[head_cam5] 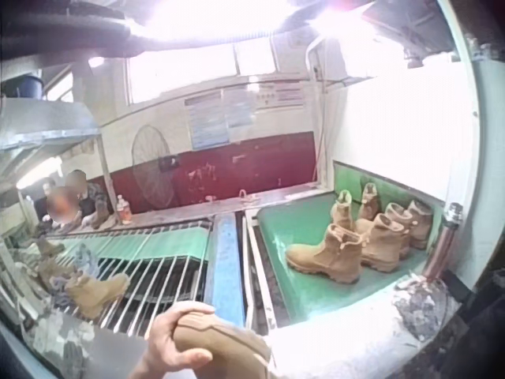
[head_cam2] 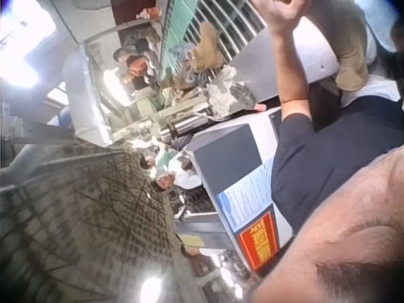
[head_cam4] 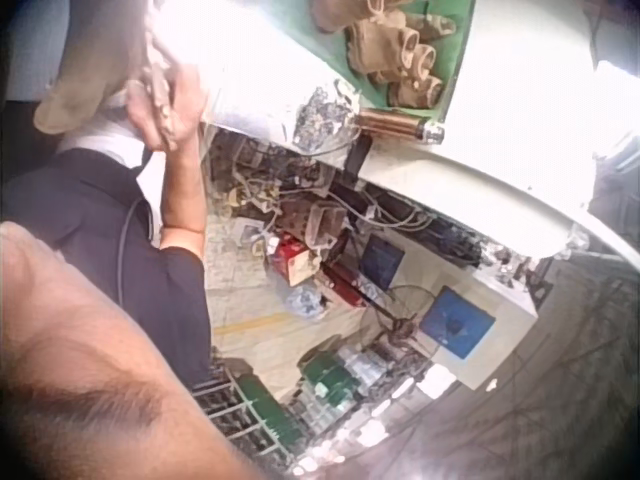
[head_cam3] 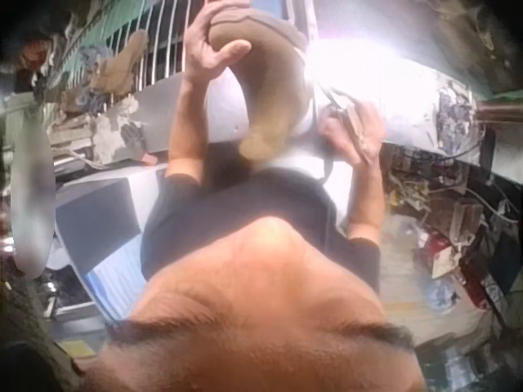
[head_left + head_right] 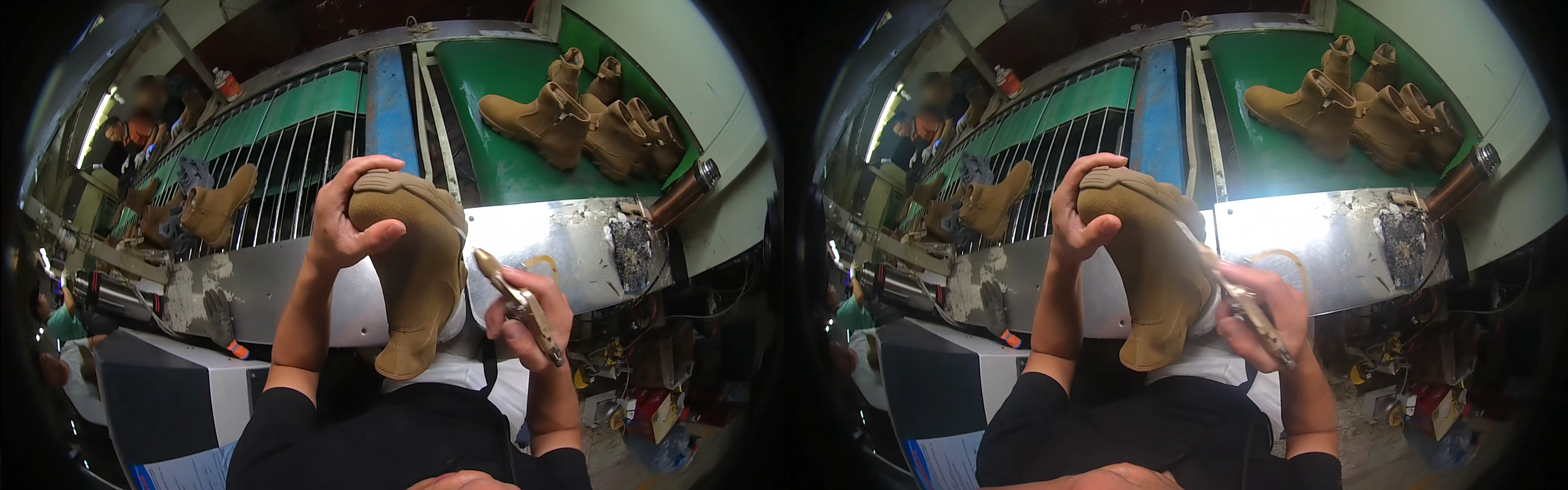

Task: The person applies adhesive to the edges of several boot soles and shoe uppers using a handheld applicator, then places the items onto a conveyor belt.

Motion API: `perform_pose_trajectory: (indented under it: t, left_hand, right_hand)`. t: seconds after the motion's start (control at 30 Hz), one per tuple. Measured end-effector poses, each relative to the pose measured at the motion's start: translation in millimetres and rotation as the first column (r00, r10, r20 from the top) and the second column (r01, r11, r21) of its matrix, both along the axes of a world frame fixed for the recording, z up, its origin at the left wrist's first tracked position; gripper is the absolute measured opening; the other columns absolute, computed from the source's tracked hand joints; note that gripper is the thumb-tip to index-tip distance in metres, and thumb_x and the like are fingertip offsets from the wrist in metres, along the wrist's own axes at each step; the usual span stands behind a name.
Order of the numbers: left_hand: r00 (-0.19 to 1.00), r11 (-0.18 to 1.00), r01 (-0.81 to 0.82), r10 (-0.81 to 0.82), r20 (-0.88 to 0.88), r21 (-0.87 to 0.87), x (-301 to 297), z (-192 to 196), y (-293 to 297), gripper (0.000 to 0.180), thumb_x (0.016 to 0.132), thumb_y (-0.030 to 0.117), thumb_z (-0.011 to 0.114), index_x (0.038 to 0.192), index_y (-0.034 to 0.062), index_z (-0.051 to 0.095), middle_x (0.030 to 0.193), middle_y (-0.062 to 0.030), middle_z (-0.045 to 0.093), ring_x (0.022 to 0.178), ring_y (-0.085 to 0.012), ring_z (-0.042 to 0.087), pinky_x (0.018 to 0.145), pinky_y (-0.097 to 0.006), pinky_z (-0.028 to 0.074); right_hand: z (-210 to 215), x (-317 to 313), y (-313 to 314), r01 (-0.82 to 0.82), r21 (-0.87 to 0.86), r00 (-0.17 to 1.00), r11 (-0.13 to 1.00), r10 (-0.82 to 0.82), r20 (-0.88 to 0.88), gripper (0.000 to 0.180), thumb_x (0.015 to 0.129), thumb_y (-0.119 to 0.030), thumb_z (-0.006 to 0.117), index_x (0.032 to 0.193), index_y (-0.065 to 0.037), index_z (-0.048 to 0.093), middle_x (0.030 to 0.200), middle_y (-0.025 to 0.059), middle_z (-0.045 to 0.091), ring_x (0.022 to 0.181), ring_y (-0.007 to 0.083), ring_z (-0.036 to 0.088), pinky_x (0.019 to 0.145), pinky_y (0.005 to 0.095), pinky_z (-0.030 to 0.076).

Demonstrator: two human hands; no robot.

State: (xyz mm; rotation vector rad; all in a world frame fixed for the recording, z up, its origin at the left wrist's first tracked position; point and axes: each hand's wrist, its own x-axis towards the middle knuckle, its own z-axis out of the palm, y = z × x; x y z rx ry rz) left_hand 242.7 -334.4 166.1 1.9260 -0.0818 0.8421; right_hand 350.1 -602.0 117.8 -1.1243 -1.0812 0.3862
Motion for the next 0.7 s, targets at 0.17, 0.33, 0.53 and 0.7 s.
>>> perform_pose_trajectory:
  t: [0.17,0.33,0.53,0.7]
  left_hand:
    - [0.999,0.998,0.014,-0.016,-0.038,-0.057,11,6,6,0.064,0.074,0.035,0.083,0.122,0.0004,0.057,0.105,-0.0089,0.063,0.098,-0.0159,0.060,0.086,-0.028,0.049]
    - [0.992,0.971,0.090,-0.107,-0.067,-0.220,18,0,28,0.065,0.075,0.036,0.082,0.122,0.0008,0.056,0.106,-0.0084,0.063,0.099,-0.0151,0.060,0.087,-0.028,0.048]
    - [0.994,0.951,0.070,-0.091,-0.057,-0.302,21,-14,48,0.068,0.076,0.044,0.080,0.122,-0.0001,0.056,0.107,-0.0080,0.064,0.098,-0.0148,0.060,0.088,-0.028,0.049]
    - [0.996,0.924,0.062,-0.084,-0.042,-0.378,27,-28,64,0.075,0.076,0.049,0.080,0.124,-0.0021,0.054,0.109,-0.0102,0.064,0.098,-0.0171,0.062,0.088,-0.030,0.051]
  right_hand:
    - [42,16,60,-0.006,-0.026,0.990,1.000,0.009,0.139,0.045,0.083,-0.008,0.063,0.126,0.003,0.053,0.071,0.0028,0.062,0.059,0.0108,0.057,0.059,0.0250,0.047]
    - [5,16,69,-0.017,0.074,0.994,0.997,0.025,-0.102,0.044,0.084,-0.006,0.060,0.126,0.003,0.053,0.069,0.0025,0.061,0.059,0.0092,0.055,0.059,0.0239,0.045]
    - [-55,-1,54,-0.016,0.074,0.935,0.997,0.042,-0.352,0.047,0.090,-0.016,0.059,0.129,0.006,0.045,0.065,0.0071,0.050,0.057,0.0152,0.050,0.056,0.0299,0.044]
    - [-96,-22,43,-0.004,0.026,0.916,1.000,0.014,-0.402,0.040,0.088,-0.006,0.053,0.127,0.002,0.050,0.067,0.0059,0.059,0.059,0.0107,0.054,0.057,0.0254,0.045]
